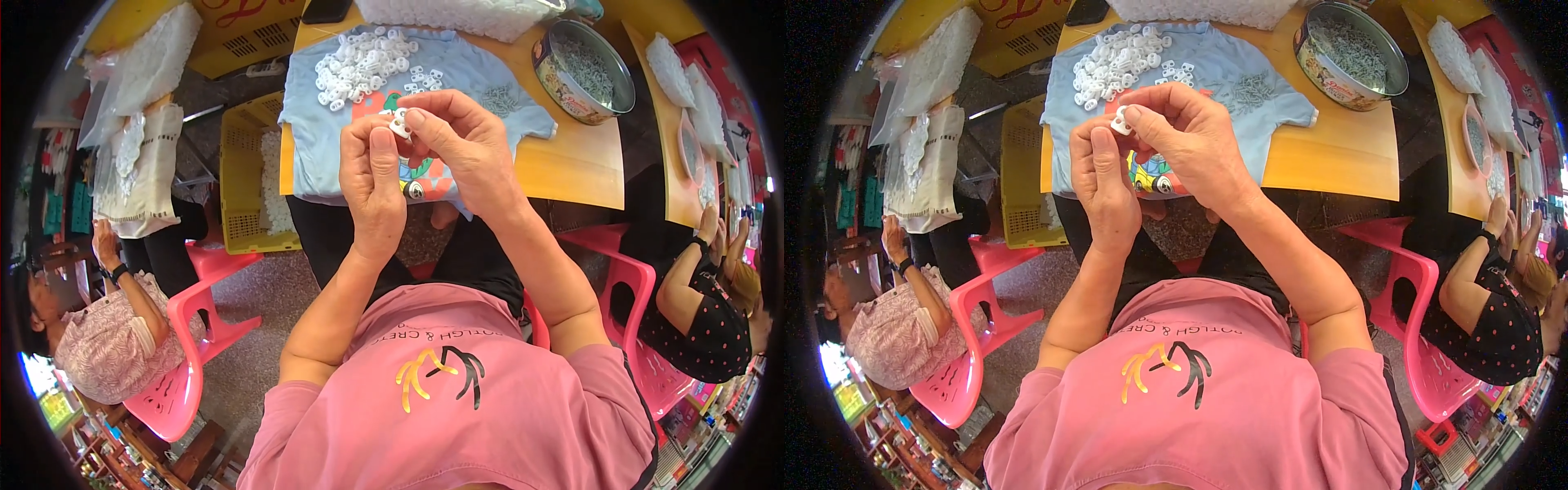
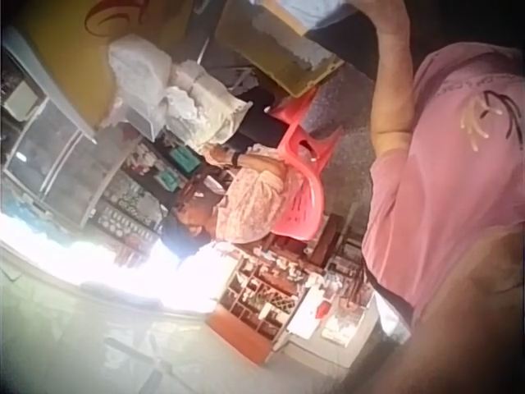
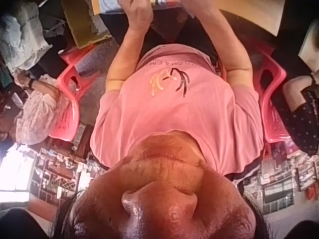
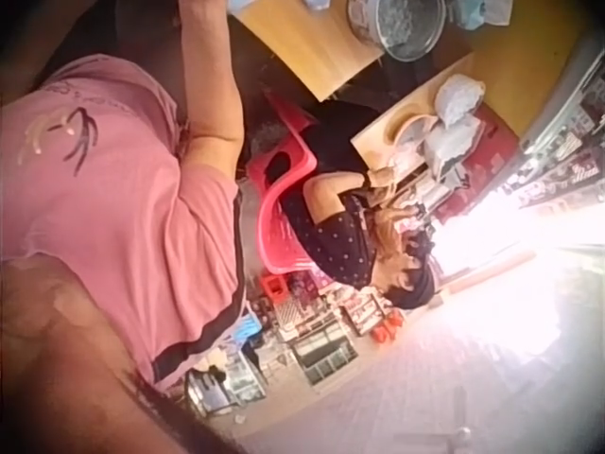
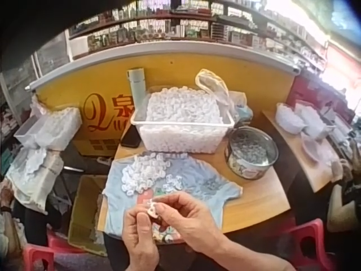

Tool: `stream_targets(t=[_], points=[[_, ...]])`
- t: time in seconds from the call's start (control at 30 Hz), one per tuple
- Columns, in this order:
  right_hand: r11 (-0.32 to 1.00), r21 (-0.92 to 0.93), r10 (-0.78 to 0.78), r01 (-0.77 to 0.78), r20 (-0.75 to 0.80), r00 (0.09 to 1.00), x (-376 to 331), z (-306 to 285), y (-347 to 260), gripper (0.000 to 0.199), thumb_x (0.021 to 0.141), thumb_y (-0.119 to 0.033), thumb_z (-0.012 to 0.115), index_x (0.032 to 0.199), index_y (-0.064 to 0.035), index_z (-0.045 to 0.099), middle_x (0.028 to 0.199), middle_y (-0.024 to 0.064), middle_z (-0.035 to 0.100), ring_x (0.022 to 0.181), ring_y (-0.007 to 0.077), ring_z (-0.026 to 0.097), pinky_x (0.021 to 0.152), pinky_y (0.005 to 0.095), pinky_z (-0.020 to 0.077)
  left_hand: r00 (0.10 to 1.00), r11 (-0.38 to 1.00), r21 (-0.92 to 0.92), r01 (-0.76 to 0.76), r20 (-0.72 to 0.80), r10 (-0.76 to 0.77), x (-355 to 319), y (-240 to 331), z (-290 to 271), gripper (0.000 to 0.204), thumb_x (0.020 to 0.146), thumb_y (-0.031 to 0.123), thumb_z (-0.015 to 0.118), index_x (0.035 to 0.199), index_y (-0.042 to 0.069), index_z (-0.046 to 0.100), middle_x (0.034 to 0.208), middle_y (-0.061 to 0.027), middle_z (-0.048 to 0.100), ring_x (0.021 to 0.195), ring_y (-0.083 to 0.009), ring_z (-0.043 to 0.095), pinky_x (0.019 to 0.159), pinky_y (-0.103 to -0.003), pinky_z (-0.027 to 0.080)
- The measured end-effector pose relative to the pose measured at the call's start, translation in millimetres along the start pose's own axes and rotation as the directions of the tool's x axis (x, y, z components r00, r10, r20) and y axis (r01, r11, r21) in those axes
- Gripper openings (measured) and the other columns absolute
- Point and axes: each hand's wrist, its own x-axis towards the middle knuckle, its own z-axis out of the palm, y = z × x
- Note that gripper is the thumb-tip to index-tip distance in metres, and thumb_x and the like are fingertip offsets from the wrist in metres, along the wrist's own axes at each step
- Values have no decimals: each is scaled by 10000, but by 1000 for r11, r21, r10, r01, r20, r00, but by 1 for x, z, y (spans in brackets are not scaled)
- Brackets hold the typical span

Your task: Manually assembling or sorting small white plastic fasteners on a t-shirt at a production workstation.

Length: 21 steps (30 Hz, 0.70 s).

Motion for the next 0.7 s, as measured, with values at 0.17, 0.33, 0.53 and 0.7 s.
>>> stream_targets(t=[0.17,0.33,0.53,0.7], points=[[1000,12,5,-5,3,1000,-2,0,0,242,954,-159,640,1117,19,650,901,35,657,744,85,597,675,229,516,999,998,16,-53,11,52,1,-6,-2,155,1036,202,501,1074,52,489,1029,-27,527,878,-71,492,795,-227,431],[999,43,19,-21,48,999,-6,2,-1,247,962,-166,630,1127,17,651,922,46,668,737,85,600,634,217,503,993,993,7,-116,3,116,2,-8,-3,198,1026,245,525,1045,52,482,1074,-44,508,894,-81,469,815,-237,416],[998,64,3,-7,68,998,-10,7,2,255,965,-184,630,1130,9,653,939,40,671,740,84,615,639,213,502,987,987,42,-157,-31,158,2,-8,-2,305,1000,342,561,1022,51,472,1072,-68,499,894,-97,465,824,-246,414],[998,54,24,-27,69,997,-14,11,-2,252,961,-193,638,1130,-6,658,928,31,671,734,80,632,537,187,454,972,976,14,-218,-83,218,3,-6,5,425,990,406,554,1137,14,481,1148,-108,507,1001,-148,530,885,-277,441]])
